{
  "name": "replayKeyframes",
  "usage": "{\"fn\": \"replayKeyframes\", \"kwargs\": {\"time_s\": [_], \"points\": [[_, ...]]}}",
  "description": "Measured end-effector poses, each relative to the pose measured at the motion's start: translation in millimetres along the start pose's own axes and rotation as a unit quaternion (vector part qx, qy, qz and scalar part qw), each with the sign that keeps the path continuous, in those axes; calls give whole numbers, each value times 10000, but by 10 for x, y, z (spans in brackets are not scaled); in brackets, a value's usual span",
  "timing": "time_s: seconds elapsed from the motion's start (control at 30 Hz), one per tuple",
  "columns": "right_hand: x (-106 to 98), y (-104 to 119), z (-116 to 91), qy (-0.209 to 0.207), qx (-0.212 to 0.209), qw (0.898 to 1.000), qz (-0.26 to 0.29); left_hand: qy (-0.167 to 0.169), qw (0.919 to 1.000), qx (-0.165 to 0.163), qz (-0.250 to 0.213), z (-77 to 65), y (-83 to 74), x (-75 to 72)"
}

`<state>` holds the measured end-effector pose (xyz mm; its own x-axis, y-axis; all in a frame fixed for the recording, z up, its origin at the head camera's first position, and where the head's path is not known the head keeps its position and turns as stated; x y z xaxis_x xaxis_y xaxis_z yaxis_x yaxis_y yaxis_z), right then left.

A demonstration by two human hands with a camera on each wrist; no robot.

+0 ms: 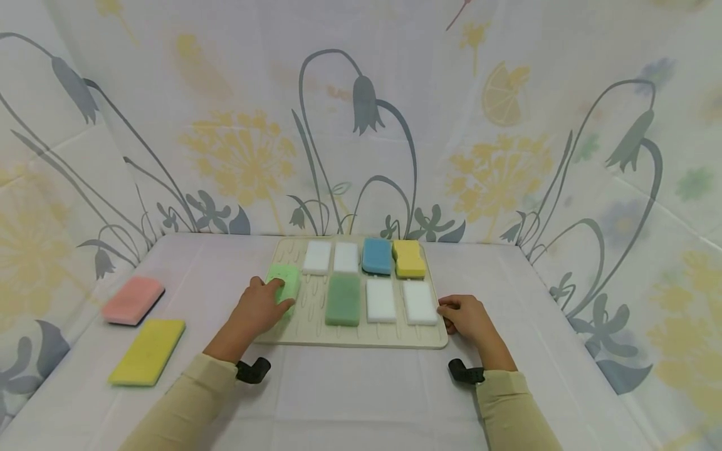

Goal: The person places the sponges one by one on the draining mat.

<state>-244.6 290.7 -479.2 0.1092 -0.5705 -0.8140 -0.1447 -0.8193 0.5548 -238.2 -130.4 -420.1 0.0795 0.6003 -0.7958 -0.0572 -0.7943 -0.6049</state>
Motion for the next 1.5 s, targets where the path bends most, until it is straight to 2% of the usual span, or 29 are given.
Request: {"fn": "replayKeyframes", "kwargs": {"time_s": [0.3,0.63,0.87,1.2,1.5], "points": [[-13,0,4,-29,-26,10000,76,74,9996,271,-57,-13,-135,101],[-9,1,-14,0,8,9999,102,102,9994,333,-71,-32,-257,226],[0,-8,-9,9,18,9999,108,91,9992,375,-88,-9,-286,305],[-15,1,-9,31,48,9998,167,-87,9986,522,59,17,-334,367],[-1,-4,-2,38,84,9999,111,-35,9984,459,323,15,-379,434]]}}
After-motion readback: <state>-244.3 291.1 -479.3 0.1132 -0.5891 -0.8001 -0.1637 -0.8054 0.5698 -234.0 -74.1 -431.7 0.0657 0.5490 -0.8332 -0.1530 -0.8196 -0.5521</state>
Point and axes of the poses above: each hand's wrist, its own z-axis towards the middle knuckle, its own x-axis out of the palm, y = z × x, the point moved 4 cm from there along z, towards the middle knuckle, and after that the axes turned 14 degrees about -z, right-handed, at the moved point
